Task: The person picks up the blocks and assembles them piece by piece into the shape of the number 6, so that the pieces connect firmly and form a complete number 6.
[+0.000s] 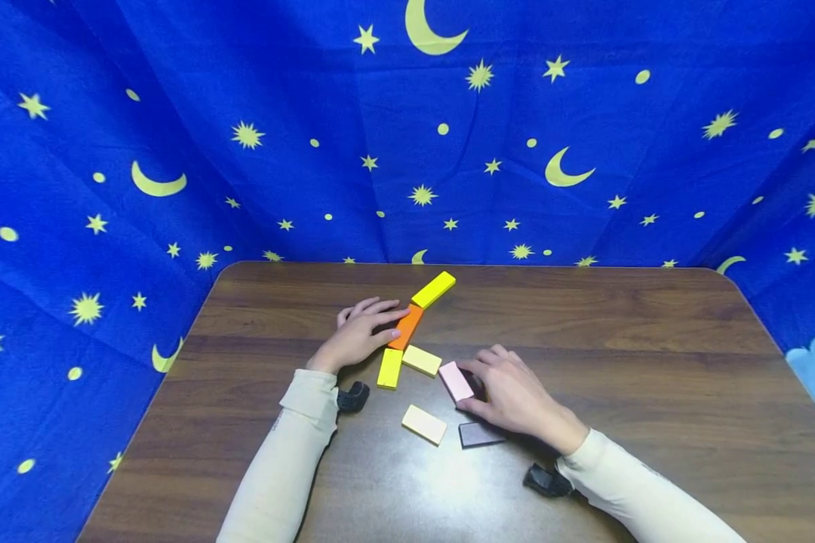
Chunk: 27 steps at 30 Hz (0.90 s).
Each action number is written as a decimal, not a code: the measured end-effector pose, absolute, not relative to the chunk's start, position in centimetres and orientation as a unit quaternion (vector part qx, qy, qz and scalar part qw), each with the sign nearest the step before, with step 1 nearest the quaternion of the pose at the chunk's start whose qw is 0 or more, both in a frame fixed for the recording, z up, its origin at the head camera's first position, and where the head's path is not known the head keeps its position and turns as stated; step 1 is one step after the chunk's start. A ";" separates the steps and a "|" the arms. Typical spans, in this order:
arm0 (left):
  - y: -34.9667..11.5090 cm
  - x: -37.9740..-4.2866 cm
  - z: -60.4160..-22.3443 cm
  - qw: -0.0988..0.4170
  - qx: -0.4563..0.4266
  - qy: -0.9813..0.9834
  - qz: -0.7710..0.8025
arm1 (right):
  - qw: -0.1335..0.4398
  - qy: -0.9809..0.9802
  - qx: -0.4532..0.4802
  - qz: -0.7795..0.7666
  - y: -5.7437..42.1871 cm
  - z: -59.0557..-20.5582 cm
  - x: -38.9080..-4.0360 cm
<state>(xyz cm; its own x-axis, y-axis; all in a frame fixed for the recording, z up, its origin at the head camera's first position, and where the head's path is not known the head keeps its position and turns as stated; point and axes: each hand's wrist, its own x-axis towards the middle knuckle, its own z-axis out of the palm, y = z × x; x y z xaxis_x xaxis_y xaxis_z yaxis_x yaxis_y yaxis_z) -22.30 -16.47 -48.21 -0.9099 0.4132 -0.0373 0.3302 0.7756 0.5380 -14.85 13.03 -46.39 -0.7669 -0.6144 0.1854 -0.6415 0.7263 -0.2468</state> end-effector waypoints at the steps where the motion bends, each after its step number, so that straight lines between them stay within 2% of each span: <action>1: -16.5 -22.3 -48.2 0.077 0.197 0.939 0.270 | 0.045 -0.928 0.340 0.149 13.0 -46.4 -14.9; 21: -16.6 -22.2 -48.2 0.078 0.203 0.938 0.271 | 0.027 -0.913 0.373 0.160 13.1 -46.3 -15.5; 27: -16.6 -22.3 -48.1 0.082 0.200 0.938 0.270 | 0.041 -0.925 0.337 0.171 14.0 -45.8 -15.3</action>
